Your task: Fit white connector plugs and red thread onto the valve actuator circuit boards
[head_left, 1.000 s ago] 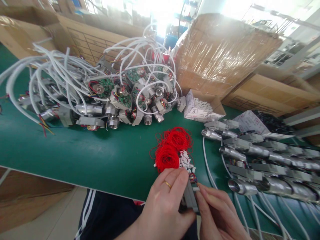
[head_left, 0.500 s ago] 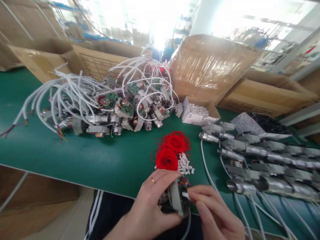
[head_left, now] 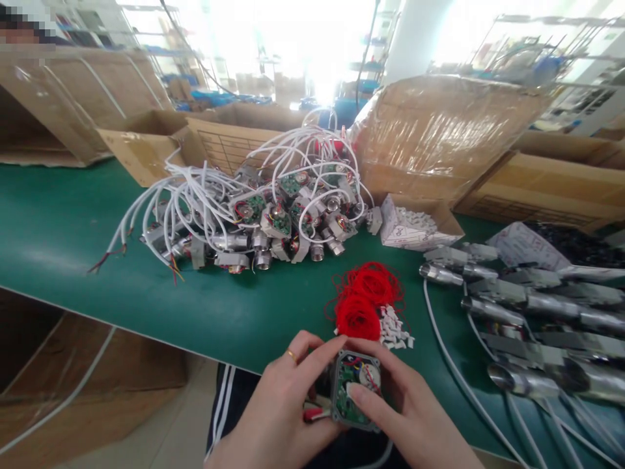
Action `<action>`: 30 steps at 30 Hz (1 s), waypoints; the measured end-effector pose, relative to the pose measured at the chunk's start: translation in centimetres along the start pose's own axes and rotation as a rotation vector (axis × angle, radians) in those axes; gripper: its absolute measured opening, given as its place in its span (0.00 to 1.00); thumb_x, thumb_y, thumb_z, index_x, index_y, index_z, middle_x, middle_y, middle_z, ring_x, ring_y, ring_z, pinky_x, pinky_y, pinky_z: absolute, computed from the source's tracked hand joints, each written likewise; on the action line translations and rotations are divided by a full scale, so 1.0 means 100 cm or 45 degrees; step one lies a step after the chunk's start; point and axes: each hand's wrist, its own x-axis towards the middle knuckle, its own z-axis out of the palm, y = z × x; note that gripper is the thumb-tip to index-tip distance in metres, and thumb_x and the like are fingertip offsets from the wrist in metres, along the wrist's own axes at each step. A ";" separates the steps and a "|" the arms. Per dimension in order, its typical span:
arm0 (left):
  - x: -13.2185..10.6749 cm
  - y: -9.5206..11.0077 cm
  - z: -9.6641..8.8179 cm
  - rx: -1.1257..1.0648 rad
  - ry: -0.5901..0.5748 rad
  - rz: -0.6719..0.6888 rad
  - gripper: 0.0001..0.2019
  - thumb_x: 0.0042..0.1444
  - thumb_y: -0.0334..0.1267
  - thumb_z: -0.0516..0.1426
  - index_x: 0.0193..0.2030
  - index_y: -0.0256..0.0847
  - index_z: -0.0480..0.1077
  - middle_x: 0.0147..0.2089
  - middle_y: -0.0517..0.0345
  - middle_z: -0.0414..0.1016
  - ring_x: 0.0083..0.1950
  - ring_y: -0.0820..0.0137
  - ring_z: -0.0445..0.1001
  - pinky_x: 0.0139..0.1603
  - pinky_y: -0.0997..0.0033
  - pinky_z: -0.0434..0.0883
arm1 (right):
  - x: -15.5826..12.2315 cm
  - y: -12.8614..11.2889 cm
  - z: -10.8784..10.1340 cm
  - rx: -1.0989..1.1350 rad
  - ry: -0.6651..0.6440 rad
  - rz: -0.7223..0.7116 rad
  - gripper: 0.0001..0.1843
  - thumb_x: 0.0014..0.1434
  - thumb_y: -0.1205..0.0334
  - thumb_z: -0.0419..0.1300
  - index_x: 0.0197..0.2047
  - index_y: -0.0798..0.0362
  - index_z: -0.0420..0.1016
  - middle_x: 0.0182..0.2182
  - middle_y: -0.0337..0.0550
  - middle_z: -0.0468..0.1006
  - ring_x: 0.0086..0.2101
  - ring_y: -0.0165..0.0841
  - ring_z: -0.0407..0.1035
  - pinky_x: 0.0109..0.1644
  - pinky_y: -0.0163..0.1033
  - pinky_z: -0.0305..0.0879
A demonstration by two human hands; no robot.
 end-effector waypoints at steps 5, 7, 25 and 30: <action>-0.009 0.006 0.004 -0.452 -0.008 -0.146 0.37 0.56 0.20 0.56 0.70 0.56 0.63 0.64 0.49 0.72 0.29 0.74 0.81 0.23 0.82 0.80 | 0.005 -0.015 0.010 0.042 0.109 -0.170 0.16 0.58 0.64 0.68 0.50 0.45 0.84 0.45 0.45 0.85 0.43 0.39 0.81 0.49 0.37 0.79; -0.008 0.007 0.009 -0.435 0.084 -0.083 0.34 0.59 0.21 0.54 0.69 0.56 0.64 0.62 0.50 0.74 0.35 0.69 0.84 0.25 0.80 0.82 | 0.004 -0.019 0.013 0.042 0.191 -0.230 0.18 0.55 0.66 0.68 0.49 0.42 0.85 0.45 0.44 0.85 0.44 0.37 0.82 0.49 0.33 0.78; -0.009 -0.002 0.025 -0.446 0.106 -0.041 0.34 0.56 0.23 0.58 0.68 0.54 0.67 0.62 0.52 0.76 0.52 0.60 0.83 0.27 0.82 0.81 | -0.010 -0.009 0.006 -0.061 0.059 -0.234 0.22 0.62 0.69 0.66 0.55 0.35 0.78 0.49 0.39 0.78 0.50 0.35 0.77 0.52 0.33 0.76; -0.012 -0.003 0.029 -0.584 0.161 -0.071 0.34 0.56 0.24 0.58 0.66 0.62 0.67 0.61 0.58 0.75 0.32 0.74 0.81 0.26 0.81 0.80 | -0.010 -0.012 0.008 -0.070 0.044 -0.258 0.22 0.63 0.69 0.66 0.56 0.36 0.77 0.47 0.41 0.77 0.47 0.37 0.78 0.48 0.34 0.78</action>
